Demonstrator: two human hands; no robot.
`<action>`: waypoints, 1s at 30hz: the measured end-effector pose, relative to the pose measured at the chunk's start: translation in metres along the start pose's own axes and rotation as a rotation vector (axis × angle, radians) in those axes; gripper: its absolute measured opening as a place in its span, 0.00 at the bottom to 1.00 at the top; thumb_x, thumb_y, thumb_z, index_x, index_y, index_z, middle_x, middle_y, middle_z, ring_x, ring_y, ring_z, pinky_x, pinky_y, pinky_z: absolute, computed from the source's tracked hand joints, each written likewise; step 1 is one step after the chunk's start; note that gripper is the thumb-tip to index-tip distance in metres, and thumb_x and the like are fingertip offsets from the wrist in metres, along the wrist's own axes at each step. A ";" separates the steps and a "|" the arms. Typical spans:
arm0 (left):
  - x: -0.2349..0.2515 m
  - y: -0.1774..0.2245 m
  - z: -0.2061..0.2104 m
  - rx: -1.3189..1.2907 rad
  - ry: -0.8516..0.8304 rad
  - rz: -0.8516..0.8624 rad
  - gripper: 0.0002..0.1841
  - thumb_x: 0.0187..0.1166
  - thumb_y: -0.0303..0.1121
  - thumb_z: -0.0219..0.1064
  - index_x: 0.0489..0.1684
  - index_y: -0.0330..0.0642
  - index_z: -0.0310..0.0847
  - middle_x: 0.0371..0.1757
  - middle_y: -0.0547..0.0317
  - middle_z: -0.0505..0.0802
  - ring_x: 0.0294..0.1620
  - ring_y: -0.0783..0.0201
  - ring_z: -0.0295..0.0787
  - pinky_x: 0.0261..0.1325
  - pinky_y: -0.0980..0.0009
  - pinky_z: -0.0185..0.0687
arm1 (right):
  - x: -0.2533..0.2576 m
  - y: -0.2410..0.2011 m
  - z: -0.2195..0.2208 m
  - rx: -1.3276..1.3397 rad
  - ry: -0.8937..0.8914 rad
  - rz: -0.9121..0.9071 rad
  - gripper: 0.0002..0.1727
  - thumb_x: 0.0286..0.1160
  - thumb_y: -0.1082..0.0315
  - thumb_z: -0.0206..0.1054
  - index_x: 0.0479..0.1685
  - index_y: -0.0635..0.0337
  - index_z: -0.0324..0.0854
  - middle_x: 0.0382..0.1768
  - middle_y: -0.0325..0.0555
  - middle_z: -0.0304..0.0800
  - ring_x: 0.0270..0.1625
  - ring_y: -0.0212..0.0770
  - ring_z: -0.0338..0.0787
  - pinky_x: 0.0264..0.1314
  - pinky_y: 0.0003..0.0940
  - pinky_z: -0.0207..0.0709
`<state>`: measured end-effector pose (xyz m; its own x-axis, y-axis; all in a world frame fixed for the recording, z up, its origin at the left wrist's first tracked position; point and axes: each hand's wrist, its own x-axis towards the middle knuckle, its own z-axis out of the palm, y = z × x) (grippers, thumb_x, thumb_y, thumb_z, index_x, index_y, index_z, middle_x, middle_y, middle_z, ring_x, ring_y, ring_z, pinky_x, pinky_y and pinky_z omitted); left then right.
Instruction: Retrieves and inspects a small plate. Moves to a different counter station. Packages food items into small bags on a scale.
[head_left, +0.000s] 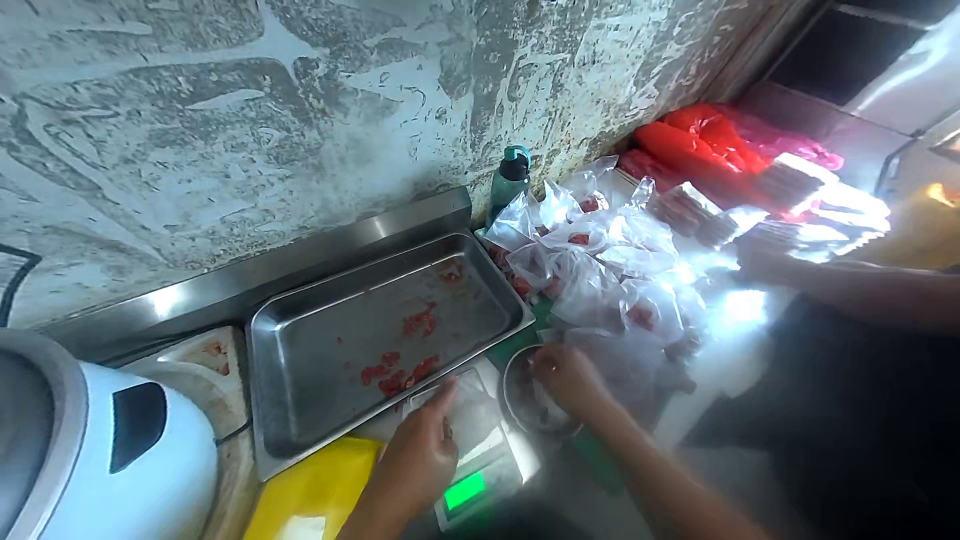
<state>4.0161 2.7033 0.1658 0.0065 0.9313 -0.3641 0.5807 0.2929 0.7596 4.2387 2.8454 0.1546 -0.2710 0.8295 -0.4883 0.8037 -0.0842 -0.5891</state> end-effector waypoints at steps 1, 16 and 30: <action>-0.005 0.006 0.001 -0.011 -0.010 0.040 0.40 0.71 0.20 0.60 0.92 0.43 0.58 0.92 0.57 0.66 0.81 0.62 0.77 0.80 0.60 0.74 | 0.011 0.010 0.011 -0.076 -0.032 0.048 0.22 0.79 0.56 0.66 0.65 0.60 0.84 0.55 0.55 0.91 0.58 0.52 0.90 0.67 0.56 0.80; -0.004 0.006 0.021 0.181 0.083 0.040 0.26 0.80 0.29 0.61 0.81 0.42 0.77 0.80 0.56 0.83 0.53 0.57 0.92 0.59 0.58 0.85 | 0.006 0.059 0.010 0.333 0.123 0.036 0.13 0.79 0.69 0.64 0.57 0.62 0.86 0.42 0.46 0.92 0.36 0.38 0.91 0.41 0.38 0.88; -0.003 -0.005 0.035 0.242 0.268 0.159 0.16 0.82 0.34 0.59 0.55 0.55 0.96 0.77 0.49 0.85 0.68 0.43 0.86 0.65 0.48 0.83 | -0.048 0.030 -0.002 0.408 0.056 -0.204 0.11 0.77 0.67 0.64 0.52 0.58 0.87 0.37 0.38 0.92 0.31 0.33 0.90 0.36 0.30 0.86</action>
<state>4.0418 2.6914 0.1442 -0.0821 0.9939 -0.0740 0.7651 0.1104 0.6343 4.2769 2.8043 0.1619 -0.3635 0.8796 -0.3070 0.4596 -0.1173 -0.8803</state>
